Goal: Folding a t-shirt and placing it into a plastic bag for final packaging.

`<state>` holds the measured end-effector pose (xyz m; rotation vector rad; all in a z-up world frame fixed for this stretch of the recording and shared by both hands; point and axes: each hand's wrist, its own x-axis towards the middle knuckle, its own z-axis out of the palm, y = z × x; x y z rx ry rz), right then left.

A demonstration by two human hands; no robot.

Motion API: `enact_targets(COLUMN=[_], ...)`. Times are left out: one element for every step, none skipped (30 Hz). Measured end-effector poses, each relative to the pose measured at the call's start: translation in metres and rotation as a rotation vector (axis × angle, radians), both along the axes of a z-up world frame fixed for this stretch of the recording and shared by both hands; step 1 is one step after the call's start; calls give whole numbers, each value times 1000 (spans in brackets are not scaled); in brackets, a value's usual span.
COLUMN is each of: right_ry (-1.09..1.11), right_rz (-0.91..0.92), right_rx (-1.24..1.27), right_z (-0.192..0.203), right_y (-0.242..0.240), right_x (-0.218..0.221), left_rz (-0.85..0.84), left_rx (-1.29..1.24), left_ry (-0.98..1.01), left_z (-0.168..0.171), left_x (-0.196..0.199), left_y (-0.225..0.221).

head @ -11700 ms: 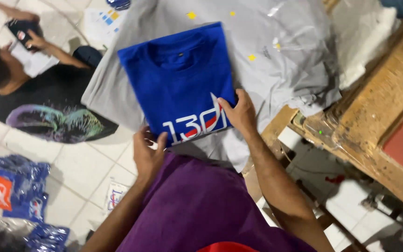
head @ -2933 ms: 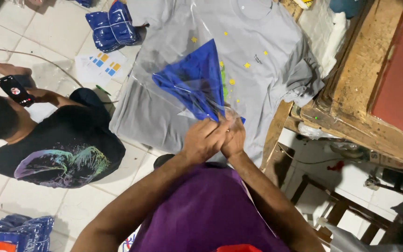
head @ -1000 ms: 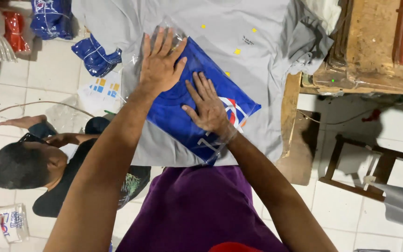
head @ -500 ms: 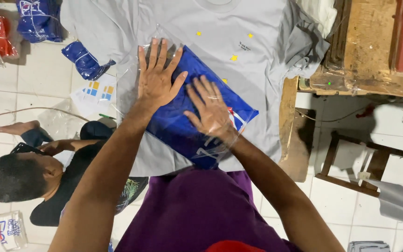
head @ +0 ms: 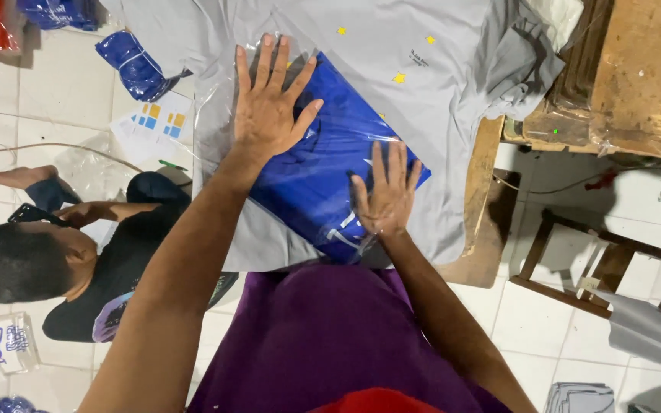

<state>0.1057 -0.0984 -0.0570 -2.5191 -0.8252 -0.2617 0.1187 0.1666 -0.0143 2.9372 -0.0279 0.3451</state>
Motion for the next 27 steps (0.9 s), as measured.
enact_targets(right_ry=[171, 343, 349, 359, 367, 371, 418, 460, 457, 425, 395, 395, 471, 542, 540, 520, 496, 491, 512, 533, 531, 359, 185, 179, 0, -178, -193], right_rz=[-83, -167, -174, -219, -267, -278, -331, -383, -394, -370, -343, -352, -316, -276, -274, -191, -103, -97, -80, -64, -51, 34, 117, 127, 267, 407, 411], right_rx=[-26, -53, -59, 9, 75, 69, 266, 465, 467, 507, 544, 543, 349, 153, 154, 188, 219, 219, 210, 201, 197, 148, 102, 103, 72, 39, 36], right_z=[-5, -9, -21, -33, -45, -39, -33, -27, -25, -23, -20, -28, -36, -44, -54, -63, -72, -58, -44, -29, 2, 33, 65, 104, 144, 185, 216], right_y=[-13, -26, -39, -53, -68, -75, -80, -85, -85, -86, -87, -89, -89, -87, -89, -90, -91, -91, -92, -93, -89, -86, -83, -75, -69, -64, -69], right_x=[-6, -12, -15, -17, -20, -18, -14, -10, 0, 9, 18, 28, 41, 54, 62, 69, 79, 79, 80, 80, 76, 72, 68, 61, 55, 48, 46], left_rz=[-13, -26, -33, -35, -40, -48, -49, -49, -61, -78, -93, -102, -161, -221, -219, -220, -217, -211, -185, -158, -145, -138, -134, -124, -224, -324, -320], left_rx=[5, 10, 3, -18, -41, -48, -21, 5, 4, 24, 43, 41, 37, 34, 36, 48, 59, 60, 37, 14, 14, -6, -26, -24, -29, -33, -31], left_ry=[-16, -32, -25, -4, 17, 22, -2, -27, -27, -22, -14, -13, 34, 81, 79, 75, 68, 63, 22, -18, -21, 21, 59, 52, 97, 142, 126], left_z=[0, 0, 2, 4, 5, 11, 18, 26, 33, 39, 46, 41, 37, 33, 25, 16, 8, 9, 11, 13, 28, 43, 59, 87, 117, 147, 147], left_x=[0, -1, -1, -1, 0, -2, -3, -5, -11, -18, -27, -39, -51, -64, -70, -77, -82, -80, -79, -78, -71, -63, -54, -45, -35, -25, -16], left_y=[0, -1, 0, 0, -1, -5, -8, -11, -20, -28, -38, -49, -58, -67, -69, -70, -71, -72, -73, -74, -83, -93, -102, -111, -121, -131, -127])
